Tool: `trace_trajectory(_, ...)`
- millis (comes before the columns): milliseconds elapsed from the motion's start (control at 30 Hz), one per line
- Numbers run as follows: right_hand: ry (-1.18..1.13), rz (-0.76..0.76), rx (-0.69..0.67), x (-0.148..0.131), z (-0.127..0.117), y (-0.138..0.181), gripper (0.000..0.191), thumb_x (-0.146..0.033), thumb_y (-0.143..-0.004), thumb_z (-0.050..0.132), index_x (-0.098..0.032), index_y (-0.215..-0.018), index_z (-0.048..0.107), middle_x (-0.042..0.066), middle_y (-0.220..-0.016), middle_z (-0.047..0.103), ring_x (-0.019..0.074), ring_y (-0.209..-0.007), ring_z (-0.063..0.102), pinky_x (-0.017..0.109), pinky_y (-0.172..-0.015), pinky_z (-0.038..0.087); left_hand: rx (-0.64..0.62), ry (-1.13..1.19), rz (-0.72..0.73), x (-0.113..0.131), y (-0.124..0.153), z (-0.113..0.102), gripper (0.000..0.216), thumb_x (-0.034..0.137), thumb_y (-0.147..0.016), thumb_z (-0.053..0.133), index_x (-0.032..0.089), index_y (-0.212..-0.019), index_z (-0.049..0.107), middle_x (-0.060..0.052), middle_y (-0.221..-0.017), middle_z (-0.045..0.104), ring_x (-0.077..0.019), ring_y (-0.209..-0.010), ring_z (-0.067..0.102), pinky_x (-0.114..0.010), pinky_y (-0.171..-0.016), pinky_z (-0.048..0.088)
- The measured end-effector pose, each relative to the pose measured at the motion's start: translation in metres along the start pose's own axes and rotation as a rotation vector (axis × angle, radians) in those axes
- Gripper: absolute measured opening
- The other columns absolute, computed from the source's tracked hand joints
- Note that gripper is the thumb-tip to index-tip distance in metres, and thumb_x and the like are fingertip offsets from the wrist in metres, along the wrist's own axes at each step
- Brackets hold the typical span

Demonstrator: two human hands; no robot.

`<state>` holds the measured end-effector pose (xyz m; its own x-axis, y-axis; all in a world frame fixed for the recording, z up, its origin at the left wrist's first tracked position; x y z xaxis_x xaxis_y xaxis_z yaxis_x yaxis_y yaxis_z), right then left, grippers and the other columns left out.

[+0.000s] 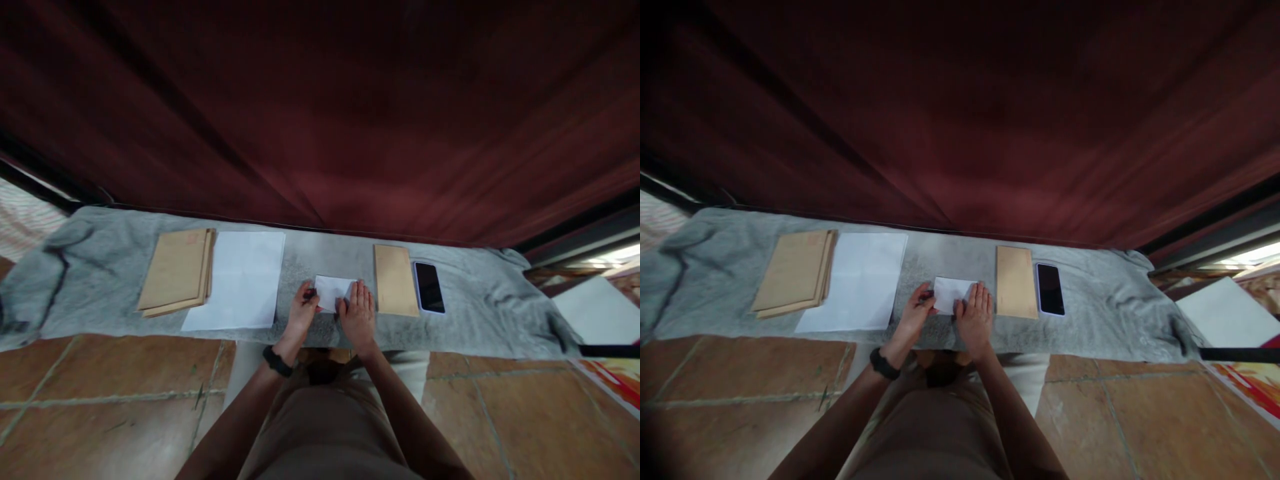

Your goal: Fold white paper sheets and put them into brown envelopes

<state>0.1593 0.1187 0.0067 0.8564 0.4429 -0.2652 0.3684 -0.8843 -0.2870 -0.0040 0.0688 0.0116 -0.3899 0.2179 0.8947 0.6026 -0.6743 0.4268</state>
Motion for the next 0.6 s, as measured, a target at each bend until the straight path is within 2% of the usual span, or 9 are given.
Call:
trace_trajectory(167,-0.024,-0.015,0.019,0.001,-0.001,0.000,0.061,-0.038,-0.105,0.037,-0.003,-0.156,0.035,0.025,-0.160,0.037,0.0343,-0.148,0.035,0.055,-0.117,0.031,-0.079,0.044,-0.084,0.008,-0.005,-0.002,0.043,0.024,-0.077,0.073,0.016,-0.118,0.062,0.002,-0.071,0.066,-0.0125,-0.059,0.067,-0.024,-0.059,0.054)
trace_trajectory(300,-0.018,-0.024,0.023,0.002,-0.001,0.000,0.061,-0.037,-0.105,0.036,-0.003,-0.155,0.035,0.025,-0.159,0.038,0.0336,-0.148,0.035,0.054,-0.118,0.031,-0.162,-0.119,-0.059,0.008,-0.007,0.000,0.036,0.029,-0.079,0.070,0.012,-0.110,0.068,0.003,-0.059,0.061,-0.0101,-0.043,0.056,-0.019,-0.043,0.038)
trace_trajectory(367,-0.012,-0.022,0.021,0.002,-0.001,0.000,0.061,-0.038,-0.105,0.036,-0.002,-0.155,0.036,0.026,-0.159,0.038,0.0340,-0.148,0.035,0.053,-0.118,0.030,-0.172,-0.167,-0.027,0.008,-0.007,0.002,0.043,0.024,-0.075,0.071,0.012,-0.116,0.069,0.005,-0.057,0.059,-0.0086,-0.039,0.048,-0.020,-0.042,0.034)
trace_trajectory(500,-0.016,-0.028,0.016,0.002,-0.001,0.000,0.062,-0.039,-0.105,0.039,-0.001,-0.154,0.036,0.027,-0.159,0.037,0.0341,-0.148,0.036,0.054,-0.118,0.030,-0.142,-0.331,0.197,0.020,-0.008,0.005,0.081,0.010,-0.071,0.068,0.015,-0.149,0.049,0.004,-0.067,0.064,-0.0126,-0.054,0.055,-0.024,-0.058,0.044)
trace_trajectory(567,-0.021,-0.026,0.018,0.002,-0.001,0.000,0.062,-0.039,-0.105,0.039,-0.002,-0.154,0.037,0.027,-0.159,0.038,0.0340,-0.147,0.036,0.054,-0.117,0.031,-0.170,-0.401,0.274,0.028,-0.010,0.009,0.087,0.005,-0.070,0.065,0.019,-0.153,0.045,0.004,-0.070,0.066,-0.0145,-0.060,0.057,-0.026,-0.067,0.047)
trace_trajectory(600,-0.023,-0.025,0.019,0.002,0.000,0.000,0.062,-0.039,-0.105,0.039,-0.002,-0.154,0.037,0.026,-0.159,0.038,0.0341,-0.147,0.037,0.054,-0.117,0.031,-0.200,-0.407,0.277,0.030,-0.013,0.011,0.085,0.002,-0.068,0.063,0.021,-0.150,0.050,0.004,-0.072,0.067,-0.0152,-0.062,0.058,-0.026,-0.070,0.047)
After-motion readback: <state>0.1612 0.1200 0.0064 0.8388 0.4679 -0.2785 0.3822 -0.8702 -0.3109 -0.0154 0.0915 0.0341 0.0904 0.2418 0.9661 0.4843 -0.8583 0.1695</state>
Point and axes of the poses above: each hand's wrist, its own y-axis away from the middle knuckle, its own z-axis out of the palm, x = y × z, the point moved 5 cm from there along -y, towards the middle knuckle
